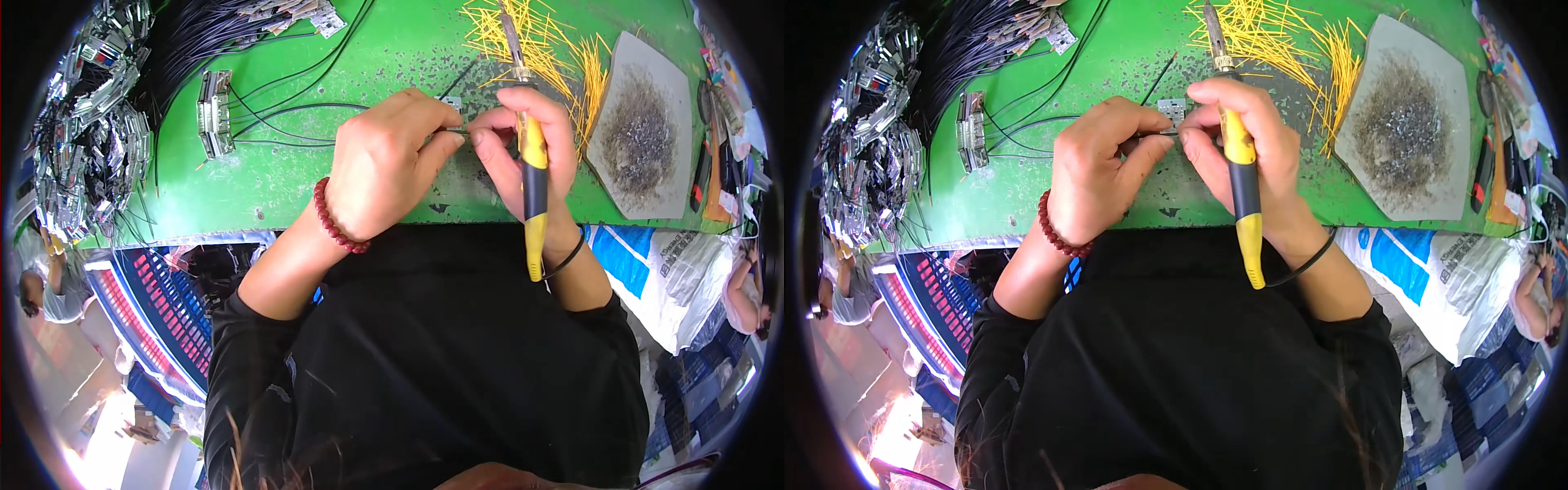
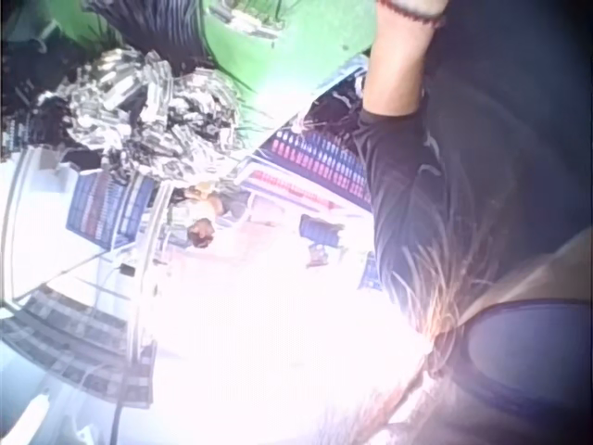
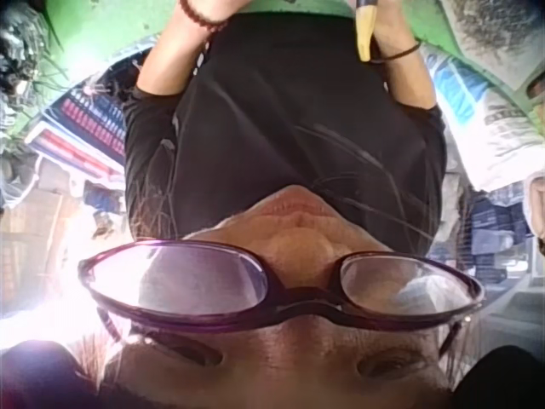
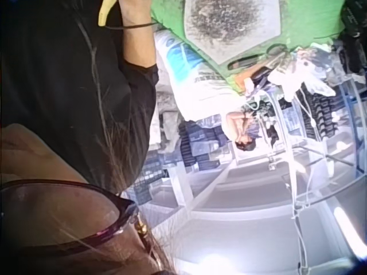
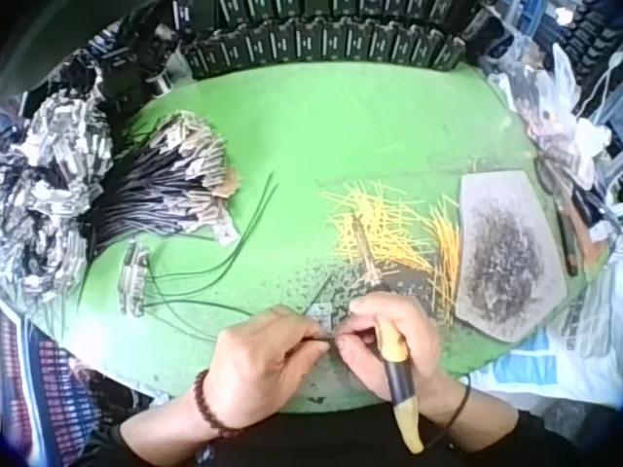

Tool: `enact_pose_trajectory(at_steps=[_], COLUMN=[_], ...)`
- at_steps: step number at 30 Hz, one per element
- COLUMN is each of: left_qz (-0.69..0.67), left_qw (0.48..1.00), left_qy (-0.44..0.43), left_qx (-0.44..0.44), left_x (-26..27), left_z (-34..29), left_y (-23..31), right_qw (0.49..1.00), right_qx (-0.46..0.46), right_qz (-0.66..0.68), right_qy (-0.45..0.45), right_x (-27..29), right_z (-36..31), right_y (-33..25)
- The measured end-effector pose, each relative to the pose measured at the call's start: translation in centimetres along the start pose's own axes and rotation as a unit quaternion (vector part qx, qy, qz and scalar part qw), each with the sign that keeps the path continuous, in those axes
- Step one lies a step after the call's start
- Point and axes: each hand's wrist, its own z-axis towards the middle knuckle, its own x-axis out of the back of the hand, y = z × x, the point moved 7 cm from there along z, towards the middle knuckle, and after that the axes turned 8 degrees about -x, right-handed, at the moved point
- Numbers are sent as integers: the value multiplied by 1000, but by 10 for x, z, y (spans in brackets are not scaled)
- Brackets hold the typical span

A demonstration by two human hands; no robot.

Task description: The person solders wires to circuit boards using a soldering iron. The person then takes a plastic casing and solders wire connections to components on it using the soldering iron.

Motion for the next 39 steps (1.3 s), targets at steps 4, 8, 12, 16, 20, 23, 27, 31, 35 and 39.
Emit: enact_pose_trajectory(at_steps=[4,8,12,16,20,23,27,31,35,39], left_qz=[2,26,24,7,7,39,85,117,139,127], left_qw=[998,997,999,1000,1000,999,994,990,985,987], left_qy=[25,36,27,16,3,6,-22,-24,-31,-28], left_qx=[-61,-61,-40,-17,-17,-33,-57,-81,-97,-92], left_x=[4,3,2,1,-3,-4,-11,-16,-22,-22], left_z=[-2,-4,-5,-4,-4,0,3,4,4,9], left_y=[6,-1,-4,-4,-4,-5,-9,-10,-6,-7], right_qw=[988,999,1000,999,999,998,994,992,950,902], right_qx=[-122,-6,-4,-13,-31,-47,-106,-32,-28,-64], right_qz=[89,24,-21,41,17,23,-2,-83,-127,-105], right_qy=[-18,37,-9,21,10,27,4,93,284,413], right_x=[-2,9,3,3,3,18,59,112,189,248], right_z=[4,-7,-9,-7,-3,-2,-10,-32,-62,-62], right_y=[12,5,-2,3,3,5,-4,-7,-5,8])
